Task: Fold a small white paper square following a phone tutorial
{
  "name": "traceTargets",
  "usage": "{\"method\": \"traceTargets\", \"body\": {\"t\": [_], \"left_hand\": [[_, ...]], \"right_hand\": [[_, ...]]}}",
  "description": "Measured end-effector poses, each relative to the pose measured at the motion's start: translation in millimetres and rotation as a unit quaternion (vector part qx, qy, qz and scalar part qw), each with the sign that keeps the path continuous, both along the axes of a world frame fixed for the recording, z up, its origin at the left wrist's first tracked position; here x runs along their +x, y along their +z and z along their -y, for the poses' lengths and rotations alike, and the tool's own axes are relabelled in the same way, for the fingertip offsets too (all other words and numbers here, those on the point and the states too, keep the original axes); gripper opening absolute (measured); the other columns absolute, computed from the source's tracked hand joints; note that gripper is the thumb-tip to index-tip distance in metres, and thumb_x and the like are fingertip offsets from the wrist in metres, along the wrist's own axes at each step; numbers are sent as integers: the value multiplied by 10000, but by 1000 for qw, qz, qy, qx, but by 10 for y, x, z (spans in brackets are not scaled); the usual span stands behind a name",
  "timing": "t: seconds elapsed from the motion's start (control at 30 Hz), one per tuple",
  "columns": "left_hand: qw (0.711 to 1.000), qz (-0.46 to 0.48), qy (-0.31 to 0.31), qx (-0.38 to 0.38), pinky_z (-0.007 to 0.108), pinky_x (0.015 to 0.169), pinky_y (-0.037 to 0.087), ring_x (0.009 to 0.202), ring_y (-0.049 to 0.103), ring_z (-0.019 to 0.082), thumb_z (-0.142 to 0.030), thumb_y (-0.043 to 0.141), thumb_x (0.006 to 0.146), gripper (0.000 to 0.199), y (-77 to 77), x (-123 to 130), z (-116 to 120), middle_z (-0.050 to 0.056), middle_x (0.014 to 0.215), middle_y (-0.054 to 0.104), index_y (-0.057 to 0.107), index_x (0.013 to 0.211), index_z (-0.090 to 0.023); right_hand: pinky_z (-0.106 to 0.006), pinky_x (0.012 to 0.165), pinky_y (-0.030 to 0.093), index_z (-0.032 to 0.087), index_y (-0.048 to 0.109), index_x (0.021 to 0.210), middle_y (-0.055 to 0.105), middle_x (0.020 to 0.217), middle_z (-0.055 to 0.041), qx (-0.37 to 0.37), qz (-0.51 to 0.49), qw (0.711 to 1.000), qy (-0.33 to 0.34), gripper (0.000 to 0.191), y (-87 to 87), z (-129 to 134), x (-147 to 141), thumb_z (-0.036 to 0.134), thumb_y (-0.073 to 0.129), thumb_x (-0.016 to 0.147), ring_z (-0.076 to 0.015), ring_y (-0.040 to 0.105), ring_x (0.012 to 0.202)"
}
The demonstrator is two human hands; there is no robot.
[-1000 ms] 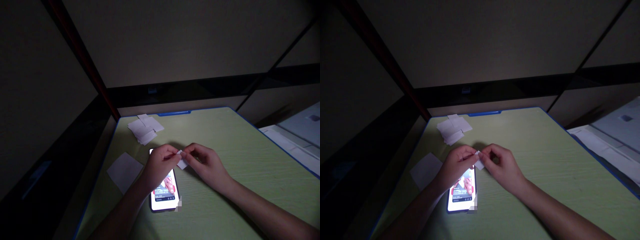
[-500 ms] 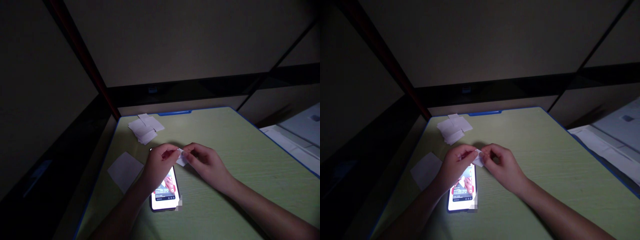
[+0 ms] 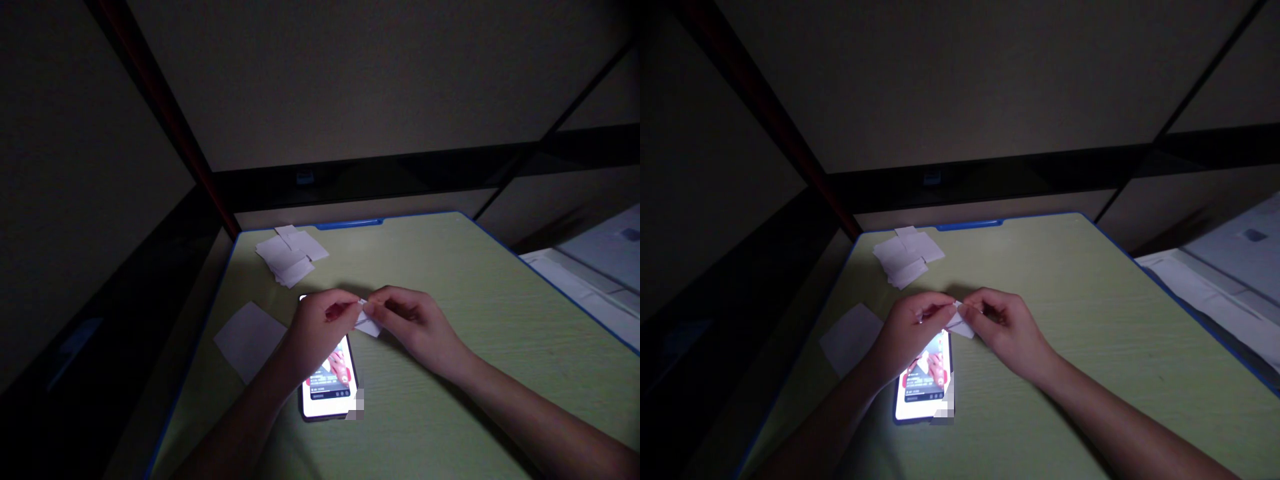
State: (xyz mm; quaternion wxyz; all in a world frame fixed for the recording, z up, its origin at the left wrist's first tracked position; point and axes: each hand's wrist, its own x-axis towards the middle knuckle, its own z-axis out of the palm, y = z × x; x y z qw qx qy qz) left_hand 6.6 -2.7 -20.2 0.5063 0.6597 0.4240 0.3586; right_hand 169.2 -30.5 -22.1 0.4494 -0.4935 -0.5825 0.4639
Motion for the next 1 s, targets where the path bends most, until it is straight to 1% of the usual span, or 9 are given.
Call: {"method": "traceTargets", "body": {"t": [0.1,0.33,0.53,0.67,0.77,0.87,1.0], "left_hand": [[1000,-6,1,14,217,604,452,666,587,118,-233,584,781,128,-22,2,-4,13,713,665,669,798,-139],[1000,7,3,9,213,613,451,667,586,113,-232,598,775,106,-22,-5,-6,7,712,661,654,778,-143],[1000,8,-14,2,219,611,446,667,583,117,-232,586,779,112,-35,-13,-20,12,720,661,650,760,-142],[1000,0,-21,6,216,594,432,631,555,108,-216,585,772,112,19,-17,-15,3,678,637,639,710,-140],[999,8,-32,-22,211,559,422,591,540,104,-234,561,793,167,84,-15,-4,-6,618,605,633,675,-140],[999,13,-26,-42,212,553,431,599,561,113,-243,557,795,159,112,-9,7,-2,621,613,645,716,-137],[1000,0,-4,-20,220,577,444,629,578,120,-226,583,771,119,60,0,9,9,675,646,659,780,-135]], "right_hand": [[-239,513,363,159,622,712,564,629,5,1,-1,1000,1,189,-6,3,4,333,621,787,-111,471,574],[-244,523,364,159,619,713,569,642,-1,-1,8,1000,18,189,-10,-3,23,311,575,816,-113,474,585],[-245,531,388,149,614,709,567,641,-7,14,35,999,21,195,-14,-4,17,306,564,812,-115,485,591],[-239,515,384,158,611,670,558,609,4,27,56,998,29,226,6,-4,26,318,559,822,-110,475,572],[-235,494,380,162,618,667,564,597,4,25,54,998,31,251,27,-8,33,331,539,834,-108,472,549],[-237,495,385,163,632,686,580,609,-1,21,45,999,21,253,35,-15,37,338,529,837,-112,482,549],[-234,487,369,160,623,669,561,591,4,8,43,999,22,265,26,-20,38,345,529,833,-111,467,536]]}}
